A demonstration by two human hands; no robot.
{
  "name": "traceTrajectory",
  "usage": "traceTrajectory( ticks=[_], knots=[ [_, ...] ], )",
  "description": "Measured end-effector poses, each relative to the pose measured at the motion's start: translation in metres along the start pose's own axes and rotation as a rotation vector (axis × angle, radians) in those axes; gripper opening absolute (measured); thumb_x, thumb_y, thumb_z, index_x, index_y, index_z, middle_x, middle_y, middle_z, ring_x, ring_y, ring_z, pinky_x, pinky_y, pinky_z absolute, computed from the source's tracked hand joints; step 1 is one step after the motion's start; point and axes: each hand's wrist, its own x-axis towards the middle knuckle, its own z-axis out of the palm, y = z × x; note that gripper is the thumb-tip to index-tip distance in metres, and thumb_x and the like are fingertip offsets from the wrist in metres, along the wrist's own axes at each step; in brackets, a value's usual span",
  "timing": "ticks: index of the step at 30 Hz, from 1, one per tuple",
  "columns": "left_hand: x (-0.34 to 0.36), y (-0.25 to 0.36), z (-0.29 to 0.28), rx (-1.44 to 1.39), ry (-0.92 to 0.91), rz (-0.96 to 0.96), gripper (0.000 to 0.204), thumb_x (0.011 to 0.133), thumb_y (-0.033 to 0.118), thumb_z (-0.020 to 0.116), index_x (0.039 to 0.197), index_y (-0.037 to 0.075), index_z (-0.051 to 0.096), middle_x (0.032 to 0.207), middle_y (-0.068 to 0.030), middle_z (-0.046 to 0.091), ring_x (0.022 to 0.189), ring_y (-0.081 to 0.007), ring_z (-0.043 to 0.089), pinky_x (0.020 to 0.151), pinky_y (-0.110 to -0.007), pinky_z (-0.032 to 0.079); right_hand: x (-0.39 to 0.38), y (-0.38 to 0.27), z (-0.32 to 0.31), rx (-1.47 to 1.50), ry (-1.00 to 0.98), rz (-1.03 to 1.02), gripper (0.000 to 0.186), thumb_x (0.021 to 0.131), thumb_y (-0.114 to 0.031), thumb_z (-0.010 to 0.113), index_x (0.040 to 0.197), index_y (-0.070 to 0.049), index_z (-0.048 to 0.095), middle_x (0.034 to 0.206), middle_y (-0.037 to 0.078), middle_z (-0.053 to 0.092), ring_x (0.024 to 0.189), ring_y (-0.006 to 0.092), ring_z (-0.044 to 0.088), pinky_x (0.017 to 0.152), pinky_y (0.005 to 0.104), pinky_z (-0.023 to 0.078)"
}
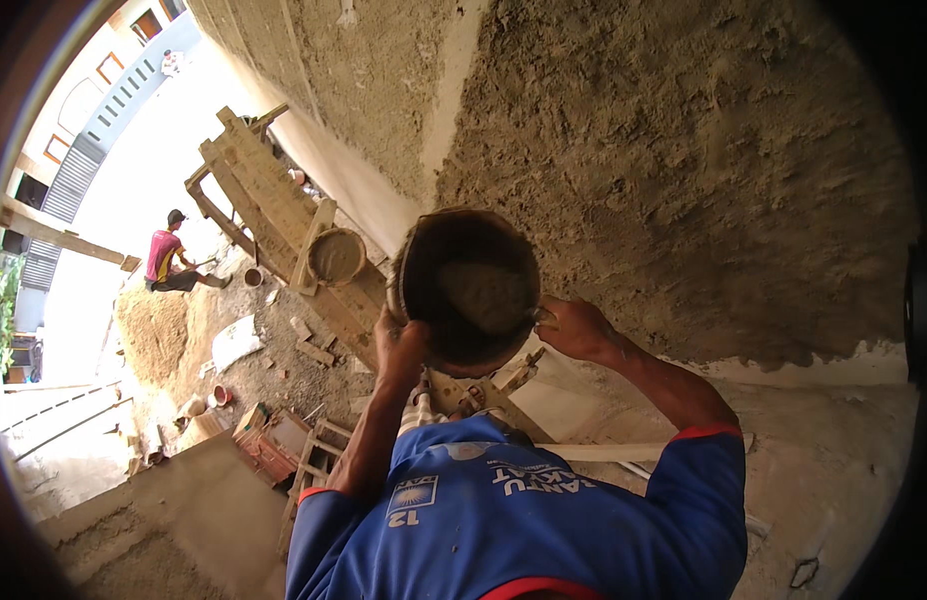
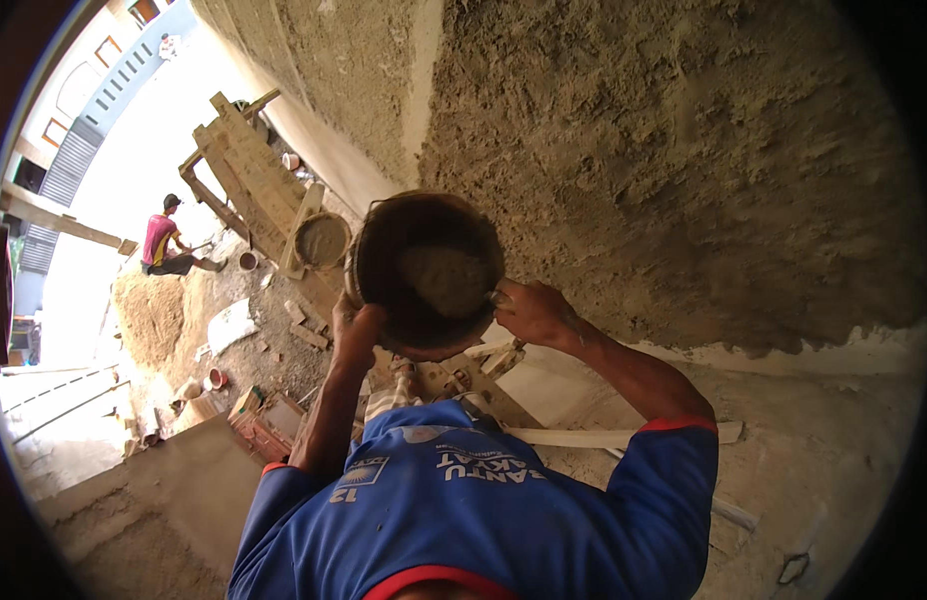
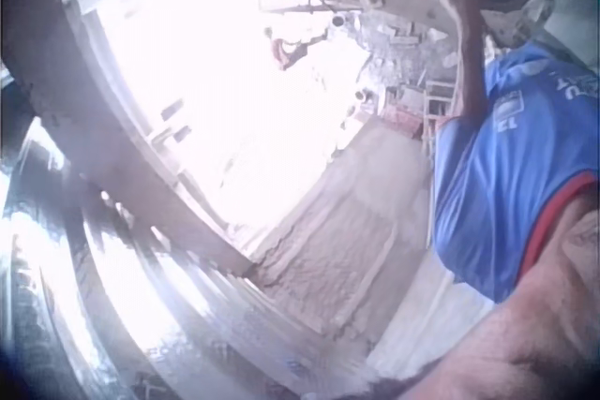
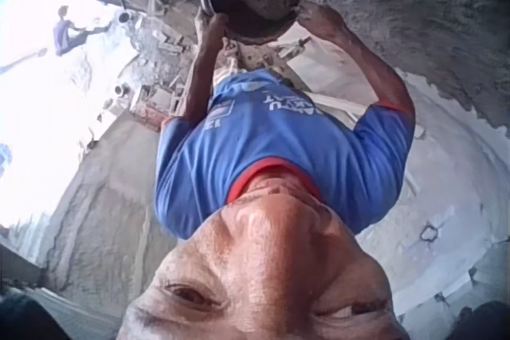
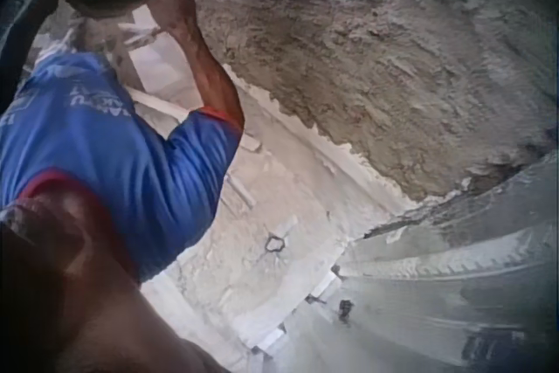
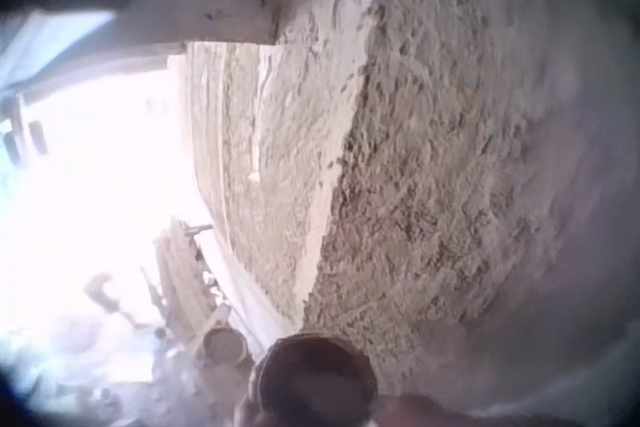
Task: The person applies wet mortar to a wall using a trowel, repeatedly taking mortar from a bucket held in their other hand.
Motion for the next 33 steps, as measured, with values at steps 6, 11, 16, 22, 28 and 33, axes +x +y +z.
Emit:
traceTrajectory(
  ticks=[6, 11, 16, 22, 28, 33],
  knots=[
    [0.015, -0.022, -0.038, 0.011, 0.126, -0.032, 0.042, 0.073, 0.004, 0.053, 0.115, -0.001, 0.051, 0.080, -0.0063, 0.056, 0.058, -0.0128, 0.051, 0.050, -0.025, 0.043, -0.021, -0.047, -0.060, 0.067, 0.116, -0.199, 0.044, 0.073, -0.022, 0.074, 0.108, -0.003, 0.055, 0.071, 0.015, 0.060, 0.066, 0.0292, 0.061, 0.063, 0.0390, 0.046],
    [0.005, -0.021, -0.058, -0.063, 0.325, -0.060, 0.039, 0.071, 0.002, 0.053, 0.111, 0.000, 0.050, 0.079, -0.0056, 0.053, 0.060, -0.0128, 0.051, 0.049, -0.027, 0.042, -0.048, -0.098, -0.119, 0.013, 0.009, -0.468, 0.043, 0.073, -0.023, 0.077, 0.105, -0.002, 0.057, 0.072, 0.014, 0.060, 0.064, 0.0220, 0.060, 0.062, 0.0363, 0.046],
    [0.009, -0.051, -0.099, -0.002, 0.370, -0.030, 0.038, 0.070, 0.002, 0.052, 0.108, 0.000, 0.053, 0.079, -0.0043, 0.054, 0.056, -0.0119, 0.049, 0.047, -0.025, 0.040, -0.029, -0.089, -0.138, 0.246, -0.149, -0.402, 0.038, 0.078, -0.020, 0.072, 0.110, -0.002, 0.061, 0.075, 0.010, 0.064, 0.064, 0.0174, 0.063, 0.059, 0.0297, 0.050],
    [-0.007, -0.053, -0.105, 0.032, 0.370, -0.139, 0.037, 0.067, 0.005, 0.054, 0.104, 0.001, 0.056, 0.077, -0.0016, 0.056, 0.060, -0.0115, 0.051, 0.051, -0.025, 0.042, -0.054, 0.011, -0.250, 0.197, 0.860, -0.036, 0.032, 0.088, -0.030, 0.062, 0.106, -0.003, 0.060, 0.075, 0.005, 0.061, 0.059, 0.0092, 0.057, 0.049, 0.0216, 0.049],
    [0.001, -0.065, -0.108, 0.092, 0.335, -0.127, 0.037, 0.068, 0.006, 0.054, 0.104, -0.001, 0.055, 0.078, -0.0030, 0.056, 0.062, -0.0120, 0.052, 0.053, -0.026, 0.043, -0.078, -0.021, -0.204, 0.171, 0.781, 0.015, 0.047, 0.091, -0.036, 0.056, 0.123, -0.002, 0.050, 0.082, 0.006, 0.059, 0.064, 0.0086, 0.054, 0.050, 0.0217, 0.049],
    [0.012, -0.045, -0.071, 0.069, 0.189, -0.017, 0.043, 0.068, 0.001, 0.052, 0.111, -0.004, 0.054, 0.085, -0.0057, 0.060, 0.067, -0.0133, 0.055, 0.060, -0.027, 0.046, -0.025, -0.005, -0.076, 0.039, 0.003, -0.065, 0.033, 0.089, -0.017, 0.056, 0.118, -0.004, 0.051, 0.089, 0.011, 0.059, 0.068, 0.0181, 0.060, 0.057, 0.0328, 0.054]
  ],
)
